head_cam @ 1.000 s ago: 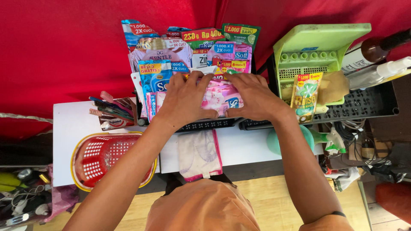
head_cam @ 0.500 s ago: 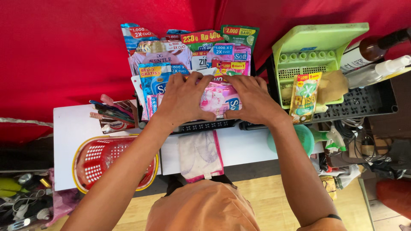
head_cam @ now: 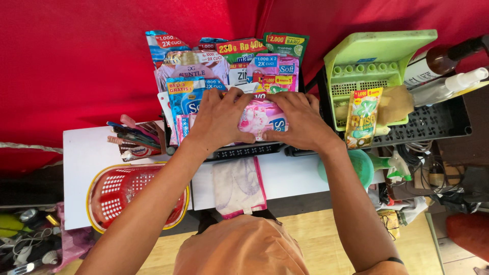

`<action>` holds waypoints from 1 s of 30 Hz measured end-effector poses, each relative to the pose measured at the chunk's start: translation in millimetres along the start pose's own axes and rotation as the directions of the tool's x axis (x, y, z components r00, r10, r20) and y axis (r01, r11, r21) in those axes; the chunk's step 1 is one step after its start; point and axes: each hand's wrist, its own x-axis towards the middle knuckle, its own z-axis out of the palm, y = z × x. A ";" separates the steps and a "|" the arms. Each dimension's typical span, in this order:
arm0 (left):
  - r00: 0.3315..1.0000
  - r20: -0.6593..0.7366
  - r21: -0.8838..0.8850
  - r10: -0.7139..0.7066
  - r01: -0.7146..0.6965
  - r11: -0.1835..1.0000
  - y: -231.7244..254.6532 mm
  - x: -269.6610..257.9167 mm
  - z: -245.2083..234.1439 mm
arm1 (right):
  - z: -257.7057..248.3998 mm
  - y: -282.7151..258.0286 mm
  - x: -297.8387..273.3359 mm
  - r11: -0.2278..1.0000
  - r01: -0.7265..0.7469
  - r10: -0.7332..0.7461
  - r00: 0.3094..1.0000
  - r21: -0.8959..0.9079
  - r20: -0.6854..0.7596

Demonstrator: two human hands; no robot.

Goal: The person restocks a bathroom shelf by placing bottles, toothpaste, soap packets, and toothbrushes into a green organizer and black trays. Items are taken from a red basket and arranged neatly on the shelf.

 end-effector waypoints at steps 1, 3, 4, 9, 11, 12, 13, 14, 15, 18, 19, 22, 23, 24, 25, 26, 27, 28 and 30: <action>1.000 -0.005 -0.004 0.002 -0.002 1.000 -0.4 -0.2 0.0 | 1.1 0.6 0.4 1.000 0.007 -0.007 1.000 0.000 -0.019; 1.000 -0.014 -0.011 0.007 -0.007 1.000 -0.9 -1.0 0.8 | 3.6 1.4 -0.1 1.000 0.020 -0.020 0.998 0.000 -0.057; 1.000 -0.019 -0.016 0.013 -0.013 1.000 -1.0 -1.4 1.3 | 5.1 1.4 -0.7 1.000 0.021 -0.021 0.997 -0.003 -0.069; 0.999 -0.037 0.012 0.030 -0.029 1.000 -3.0 -2.5 3.8 | 9.0 0.2 0.1 0.999 0.034 -0.035 0.993 -0.004 -0.112; 0.997 -0.071 0.015 0.044 -0.043 0.999 -2.8 -2.9 4.6 | 9.2 0.1 -1.0 1.000 0.030 -0.029 0.992 0.005 -0.119; 0.995 -0.089 0.018 0.053 -0.051 0.999 -2.5 -3.2 4.4 | 9.4 -0.2 -2.2 1.000 0.027 -0.026 0.992 0.009 -0.124; 0.994 -0.092 0.002 0.054 -0.054 0.999 -2.9 -3.3 3.6 | 9.5 -0.4 -1.9 0.999 0.046 -0.045 0.988 0.008 -0.150; 0.994 -0.096 -0.014 0.056 -0.057 0.998 -2.9 -3.7 2.6 | 9.6 -0.6 -2.4 0.998 0.066 -0.064 0.982 0.006 -0.175; 0.994 -0.098 -0.029 0.058 -0.061 0.998 -2.8 -4.3 1.7 | 10.4 -1.0 -3.4 0.996 0.084 -0.081 0.976 0.004 -0.201; 0.993 -0.105 -0.074 0.047 -0.055 0.996 -2.8 -5.9 -3.4 | 12.7 -1.7 -5.0 0.997 0.082 -0.080 0.972 0.000 -0.221; 0.993 -0.111 -0.092 0.049 -0.059 0.994 -2.5 -7.0 -5.5 | 13.0 -1.7 -6.1 0.997 0.078 -0.075 0.974 0.001 -0.215; 0.988 -0.144 -0.120 0.058 -0.075 0.990 -2.8 -9.3 -16.1 | 11.6 -3.3 -6.4 0.998 0.068 -0.067 0.974 -0.003 -0.216; 0.986 -0.159 -0.116 0.058 -0.077 0.990 -1.8 -12.5 -20.1 | 11.4 -5.6 -7.2 0.998 0.065 -0.065 0.973 -0.006 -0.222; 0.983 -0.174 -0.113 0.059 -0.079 0.991 -1.4 -16.6 -24.5 | 11.2 -8.5 -8.0 0.998 0.063 -0.063 0.972 -0.009 -0.228; 0.978 -0.200 -0.105 0.065 -0.087 0.991 -1.8 -21.2 -29.3 | 10.7 -11.9 -8.8 0.998 0.067 -0.066 0.965 -0.007 -0.254; 0.972 -0.226 -0.097 0.071 -0.095 0.991 -2.6 -26.5 -34.2 | 10.3 -16.0 -9.7 0.997 0.071 -0.070 0.958 -0.006 -0.279; 0.965 -0.251 -0.090 0.077 -0.103 0.991 -3.5 -32.6 -39.0 | 10.0 -20.9 -10.9 0.997 0.076 -0.074 0.950 -0.004 -0.303; 0.960 -0.266 -0.102 0.084 -0.114 0.988 -5.7 -39.7 -44.1 | 10.0 -26.9 -12.2 0.998 0.070 -0.068 0.942 -0.003 -0.328; 0.952 -0.293 -0.127 0.089 -0.131 0.983 -13.0 -57.4 -55.2 | 11.0 -42.4 -14.5 0.998 0.063 -0.058 0.926 0.002 -0.372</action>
